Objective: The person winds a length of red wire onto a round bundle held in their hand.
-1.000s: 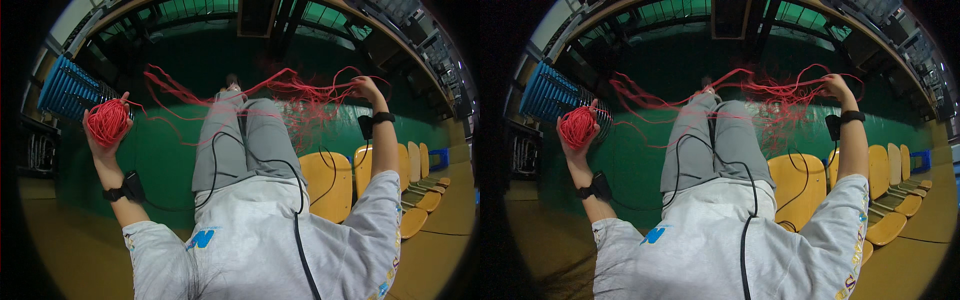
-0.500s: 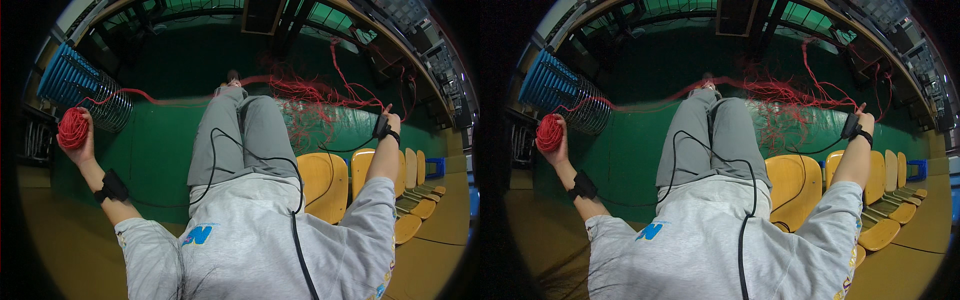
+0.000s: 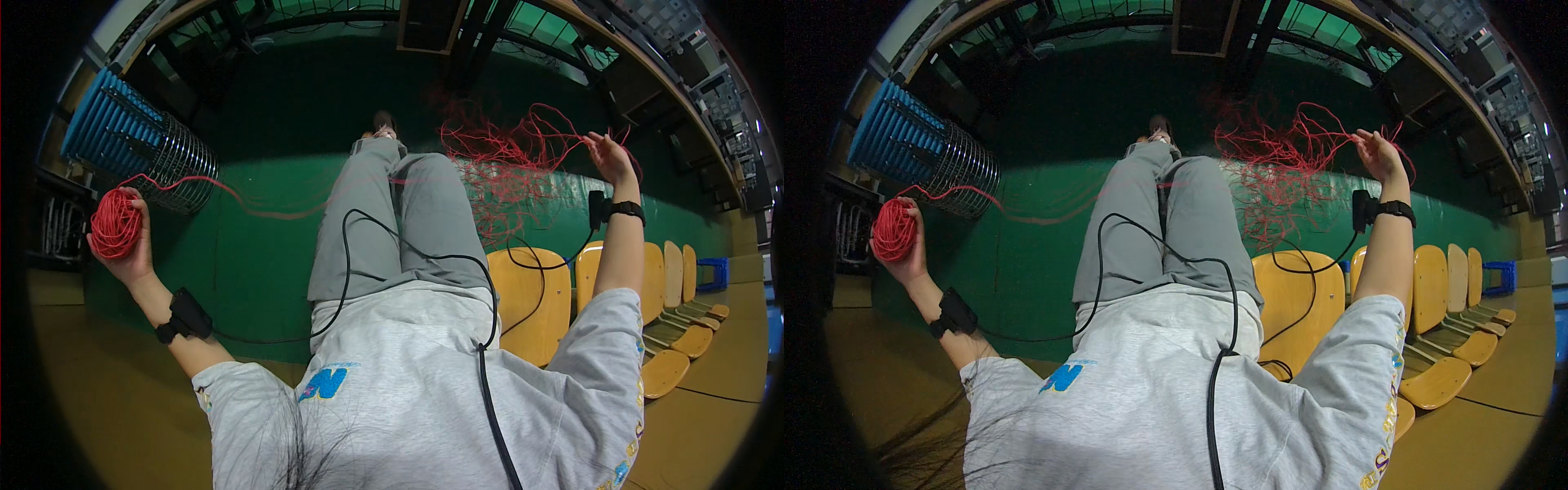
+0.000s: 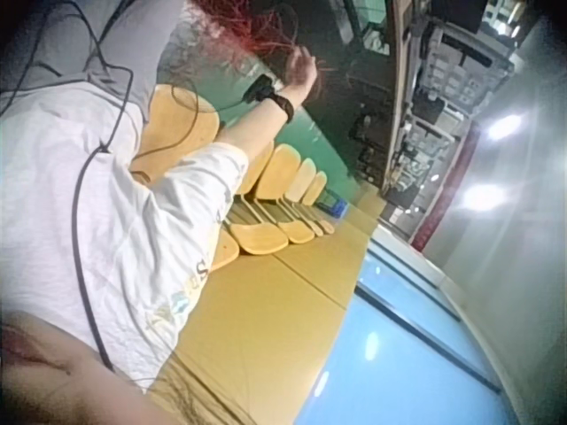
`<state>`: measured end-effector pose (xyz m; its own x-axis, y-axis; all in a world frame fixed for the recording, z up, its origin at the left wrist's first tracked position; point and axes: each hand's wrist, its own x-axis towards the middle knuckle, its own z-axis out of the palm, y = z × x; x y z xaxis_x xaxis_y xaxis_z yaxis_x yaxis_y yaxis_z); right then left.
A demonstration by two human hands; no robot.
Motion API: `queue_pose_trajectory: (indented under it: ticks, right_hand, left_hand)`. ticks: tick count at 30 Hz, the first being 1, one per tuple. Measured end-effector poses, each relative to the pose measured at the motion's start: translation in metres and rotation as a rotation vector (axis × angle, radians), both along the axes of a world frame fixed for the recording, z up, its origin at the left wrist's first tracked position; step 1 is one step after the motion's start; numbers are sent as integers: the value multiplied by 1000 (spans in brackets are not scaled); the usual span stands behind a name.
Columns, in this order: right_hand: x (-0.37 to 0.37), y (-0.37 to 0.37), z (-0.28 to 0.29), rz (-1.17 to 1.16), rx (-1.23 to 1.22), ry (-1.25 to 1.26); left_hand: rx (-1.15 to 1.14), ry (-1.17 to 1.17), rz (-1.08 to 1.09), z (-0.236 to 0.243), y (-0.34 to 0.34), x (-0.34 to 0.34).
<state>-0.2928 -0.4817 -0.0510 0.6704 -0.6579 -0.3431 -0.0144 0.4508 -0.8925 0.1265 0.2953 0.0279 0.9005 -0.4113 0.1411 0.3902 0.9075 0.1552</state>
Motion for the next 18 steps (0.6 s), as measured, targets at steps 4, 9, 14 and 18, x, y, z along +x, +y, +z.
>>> queue_pose_trajectory:
  ticks: [4, 9, 14, 18]
  right_hand:
    - [24, 16, 25, -165, -264, -184]
    - [20, 1, 23, -415, -412, -398]
    - [51, 54, -18, -159, -855, 320]
    - [67, 115, -64, 563, -861, 418]
  left_hand:
    - [-3, -23, -21, 0, 7, -7]
    - [-34, -102, -30, 0, 5, -3]
    - [-50, -119, 51, 8, 15, -10]
    - [-96, -109, 56, 10, 9, -8]
